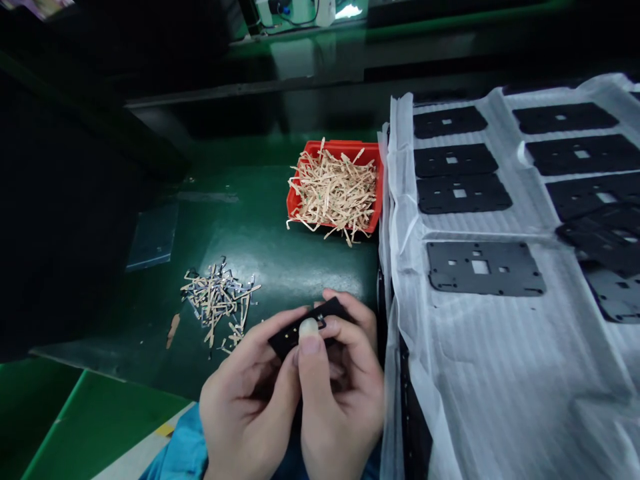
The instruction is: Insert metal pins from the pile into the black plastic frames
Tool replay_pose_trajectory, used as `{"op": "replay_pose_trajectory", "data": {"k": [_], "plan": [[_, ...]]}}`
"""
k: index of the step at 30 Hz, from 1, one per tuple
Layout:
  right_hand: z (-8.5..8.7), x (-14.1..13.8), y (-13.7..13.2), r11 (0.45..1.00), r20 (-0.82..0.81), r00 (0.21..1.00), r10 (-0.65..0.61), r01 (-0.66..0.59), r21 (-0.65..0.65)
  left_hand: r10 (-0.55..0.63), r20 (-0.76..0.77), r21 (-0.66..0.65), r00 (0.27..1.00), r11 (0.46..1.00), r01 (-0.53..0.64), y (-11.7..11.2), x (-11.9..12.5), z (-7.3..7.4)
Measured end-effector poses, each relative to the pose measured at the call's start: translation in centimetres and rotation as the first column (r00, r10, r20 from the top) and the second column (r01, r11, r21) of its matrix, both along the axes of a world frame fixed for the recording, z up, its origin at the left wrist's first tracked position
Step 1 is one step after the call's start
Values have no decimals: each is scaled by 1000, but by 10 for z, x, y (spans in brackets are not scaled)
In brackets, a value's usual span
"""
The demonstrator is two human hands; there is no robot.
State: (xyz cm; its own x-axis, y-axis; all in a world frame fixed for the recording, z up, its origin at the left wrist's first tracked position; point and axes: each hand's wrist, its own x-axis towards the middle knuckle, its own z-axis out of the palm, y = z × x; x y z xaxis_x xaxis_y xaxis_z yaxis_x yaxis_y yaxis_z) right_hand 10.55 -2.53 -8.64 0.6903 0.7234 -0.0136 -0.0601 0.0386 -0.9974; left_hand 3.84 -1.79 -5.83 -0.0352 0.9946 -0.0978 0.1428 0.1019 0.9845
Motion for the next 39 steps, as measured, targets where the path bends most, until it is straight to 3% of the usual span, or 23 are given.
{"op": "replay_pose_trajectory", "data": {"k": [10, 16, 19, 21, 24, 27, 29, 33, 39], "plan": [[3, -10, -2, 997, 49, 997, -53, 50, 52, 40, -34, 64, 999, 997, -38, 0, -7, 3], [3, -14, -3, 995, 254, 965, -70, 51, 82, 101, -85, 53, 991, 994, -97, 4, -3, 4], [0, -14, -2, 993, 393, 913, -105, 75, 91, 115, -44, 52, 992, 992, -112, 7, -3, 4], [-2, -14, 0, 977, 439, 878, -190, 125, 173, 133, -5, 47, 991, 990, -132, 10, -5, 4], [-2, -14, 4, 953, 363, 896, -257, 174, 247, 161, 78, -55, 984, 986, -157, 13, -11, 6], [-1, -15, 3, 974, 223, 964, -147, 102, 201, 132, 170, -173, 977, 980, -102, 15, -19, 12], [-1, -16, 0, 980, 178, 974, -141, 112, 162, 97, 189, -208, 977, 976, -57, 15, -25, 17], [-3, -14, -5, 992, 186, 978, -91, 72, 107, 24, 191, -237, 981, 971, 22, 14, -40, 23], [-7, -13, -6, 984, 231, 971, -67, 27, 174, -50, 358, -241, 933, 960, 144, 16, -51, 14]]}}
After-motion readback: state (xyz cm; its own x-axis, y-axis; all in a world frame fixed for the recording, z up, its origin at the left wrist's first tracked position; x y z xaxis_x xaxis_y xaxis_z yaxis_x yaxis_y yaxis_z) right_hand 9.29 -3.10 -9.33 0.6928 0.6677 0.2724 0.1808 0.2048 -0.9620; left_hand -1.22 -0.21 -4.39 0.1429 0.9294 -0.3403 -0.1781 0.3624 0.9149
